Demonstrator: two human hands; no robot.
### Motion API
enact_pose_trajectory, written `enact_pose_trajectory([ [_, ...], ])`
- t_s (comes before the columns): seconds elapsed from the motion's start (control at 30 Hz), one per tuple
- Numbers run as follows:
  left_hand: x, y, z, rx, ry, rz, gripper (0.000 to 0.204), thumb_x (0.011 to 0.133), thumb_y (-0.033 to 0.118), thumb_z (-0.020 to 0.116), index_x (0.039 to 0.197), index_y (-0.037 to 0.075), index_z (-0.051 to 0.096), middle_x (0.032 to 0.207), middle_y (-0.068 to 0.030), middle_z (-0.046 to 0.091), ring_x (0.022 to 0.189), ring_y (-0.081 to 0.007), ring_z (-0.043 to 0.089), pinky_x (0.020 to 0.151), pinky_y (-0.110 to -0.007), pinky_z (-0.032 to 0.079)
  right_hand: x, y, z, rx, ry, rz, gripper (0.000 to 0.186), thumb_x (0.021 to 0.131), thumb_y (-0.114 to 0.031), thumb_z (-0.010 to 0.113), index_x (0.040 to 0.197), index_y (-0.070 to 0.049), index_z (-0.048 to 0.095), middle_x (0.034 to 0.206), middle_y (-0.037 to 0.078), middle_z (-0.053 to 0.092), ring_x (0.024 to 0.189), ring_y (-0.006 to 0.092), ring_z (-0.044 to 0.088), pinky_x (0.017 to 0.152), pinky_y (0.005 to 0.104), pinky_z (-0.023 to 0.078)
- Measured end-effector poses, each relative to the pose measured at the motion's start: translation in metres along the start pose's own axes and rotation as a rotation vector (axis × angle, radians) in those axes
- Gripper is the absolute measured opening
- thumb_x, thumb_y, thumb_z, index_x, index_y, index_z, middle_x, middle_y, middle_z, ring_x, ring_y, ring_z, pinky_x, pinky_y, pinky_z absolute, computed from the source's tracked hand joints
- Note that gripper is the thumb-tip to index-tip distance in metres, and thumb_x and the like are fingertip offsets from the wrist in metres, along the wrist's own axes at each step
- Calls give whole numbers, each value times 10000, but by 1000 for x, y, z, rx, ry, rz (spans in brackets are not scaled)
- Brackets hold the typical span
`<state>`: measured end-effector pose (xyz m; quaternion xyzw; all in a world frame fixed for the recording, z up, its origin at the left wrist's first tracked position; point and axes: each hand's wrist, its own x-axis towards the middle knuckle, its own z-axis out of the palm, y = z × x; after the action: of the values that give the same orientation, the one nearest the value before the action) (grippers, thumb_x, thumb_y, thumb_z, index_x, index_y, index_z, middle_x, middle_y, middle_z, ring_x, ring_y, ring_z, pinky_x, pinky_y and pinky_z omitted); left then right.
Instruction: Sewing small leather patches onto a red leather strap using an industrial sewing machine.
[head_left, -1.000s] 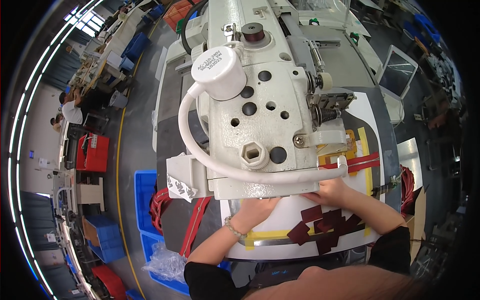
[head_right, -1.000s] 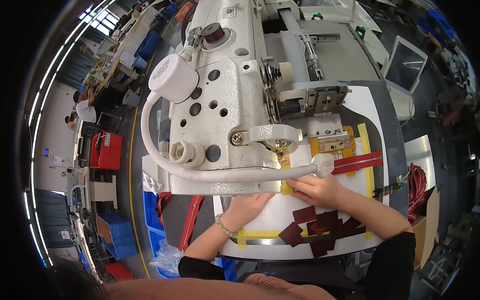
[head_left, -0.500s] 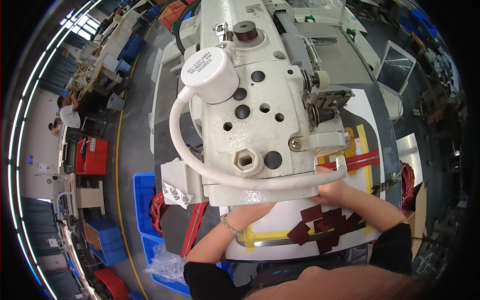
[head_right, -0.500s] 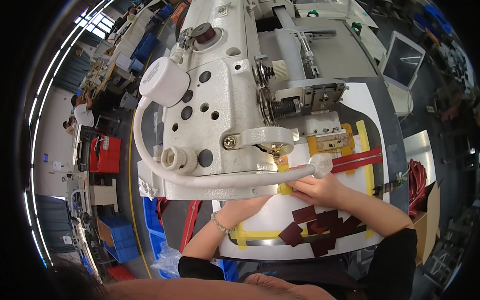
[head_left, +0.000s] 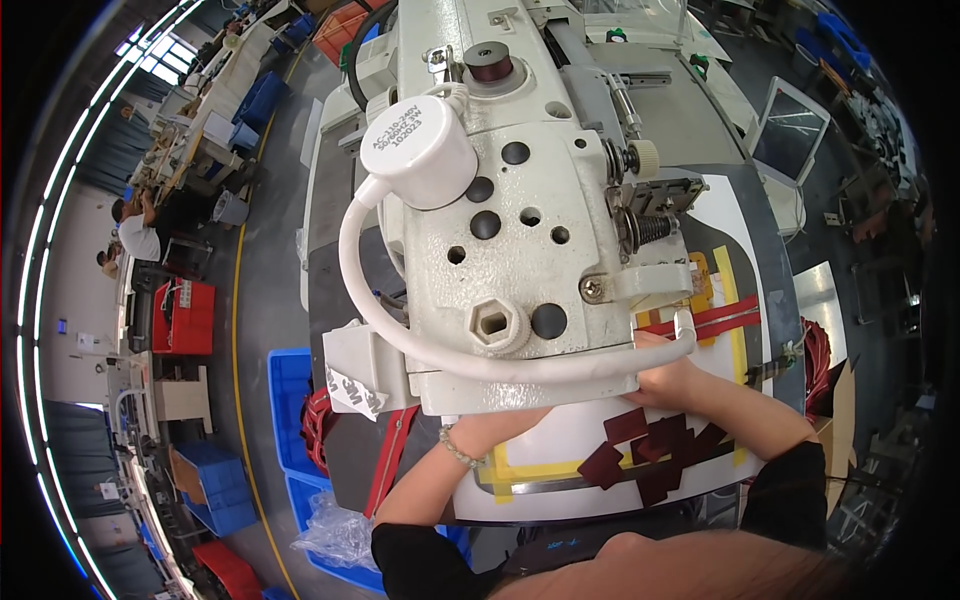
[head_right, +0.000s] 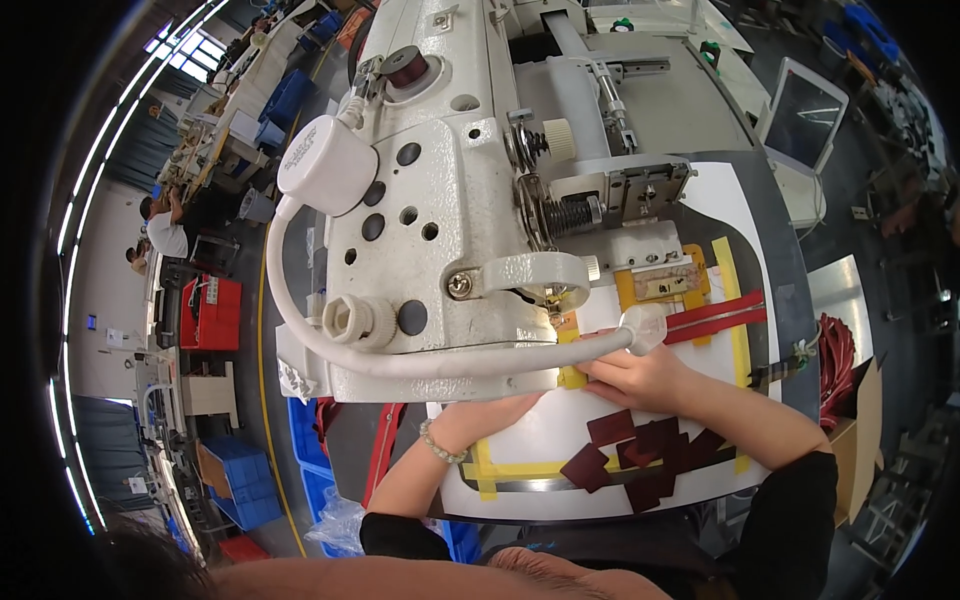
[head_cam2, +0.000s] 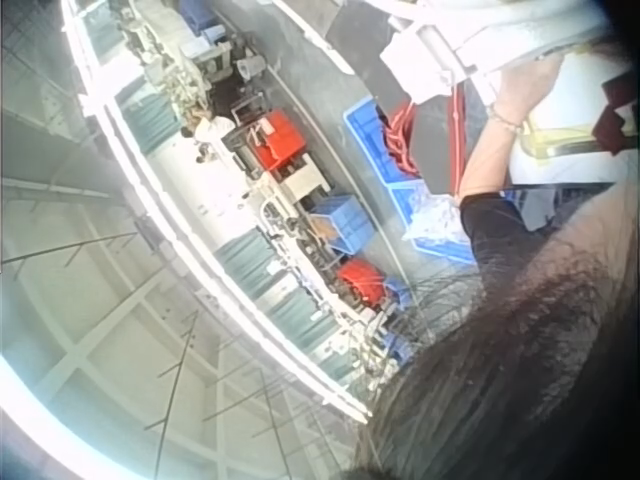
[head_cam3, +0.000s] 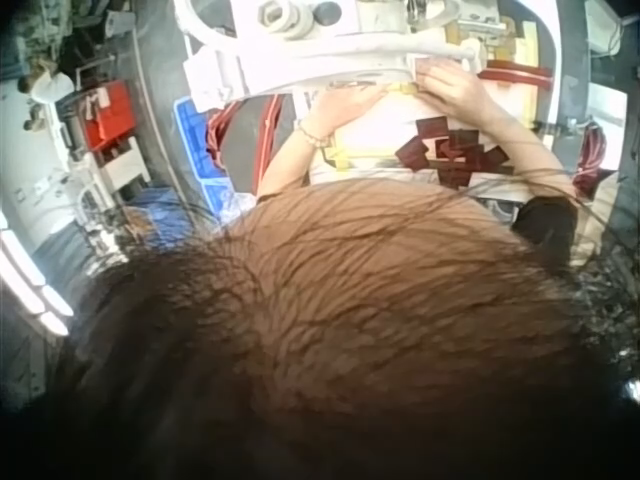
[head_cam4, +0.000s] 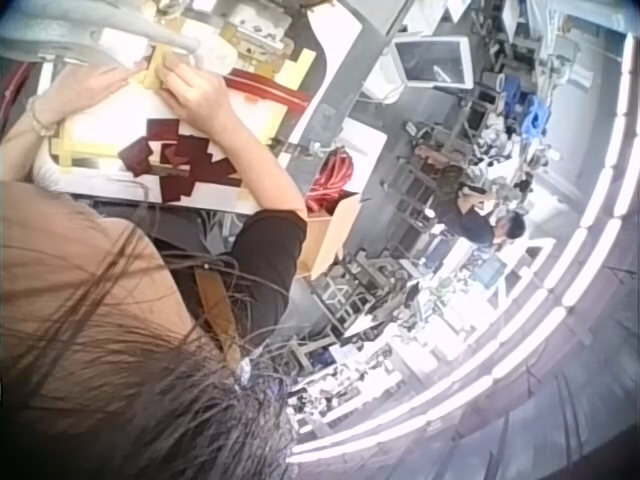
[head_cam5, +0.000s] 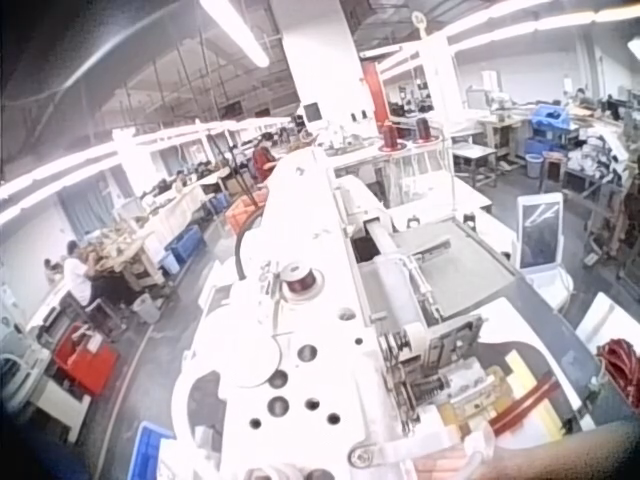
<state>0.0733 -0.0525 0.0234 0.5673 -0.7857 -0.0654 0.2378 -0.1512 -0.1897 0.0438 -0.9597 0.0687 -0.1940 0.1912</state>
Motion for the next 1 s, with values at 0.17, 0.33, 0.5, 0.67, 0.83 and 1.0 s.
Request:
enact_pose_trajectory([
  [0.17,5,9,-9,230,-26,129,264,847,228,632,1069,88,661,1062,-117,635,1028,-296,593,906,-401,462,-1,1,2,-12,61,-53,354,759,-189,720,1094,-101,644,1066,9,636,917,158,651,606,257,544],
  [0.33,7,14,-17,53,-113,-54,313,922,279,537,1189,136,615,1128,-61,645,1014,-216,617,919,-345,476,7,-8,-2,-33,64,-58,393,720,-160,720,1094,-82,631,1065,24,620,911,167,629,612,272,533],
  [0.5,4,3,-20,-110,-311,-196,326,911,342,569,1155,136,635,1026,-81,672,985,-257,629,892,-373,470,19,-19,-7,-59,70,-77,373,705,-147,712,1060,-66,633,1002,30,588,904,193,582,685,276,520],
  [0.67,-1,-3,-18,-96,-367,-243,346,883,365,620,1142,137,642,1022,-69,671,971,-233,632,870,-359,476,22,-31,-6,-147,60,-42,350,694,-125,687,1024,-18,636,957,57,557,836,210,549,747,307,501],
  [0.83,0,-6,-17,101,55,31,345,759,316,759,1046,141,682,853,-7,659,826,-173,633,773,-306,498,19,-32,4,-225,98,-70,355,679,-110,660,1007,19,622,963,99,544,857,231,552,744,312,504],
  [1.0,-2,-5,-14,78,63,39,353,760,348,747,1049,154,688,878,32,654,770,-155,641,739,-293,509,20,-32,6,-240,116,-75,362,663,-105,656,994,35,612,975,118,539,873,242,557,747,316,509],
])
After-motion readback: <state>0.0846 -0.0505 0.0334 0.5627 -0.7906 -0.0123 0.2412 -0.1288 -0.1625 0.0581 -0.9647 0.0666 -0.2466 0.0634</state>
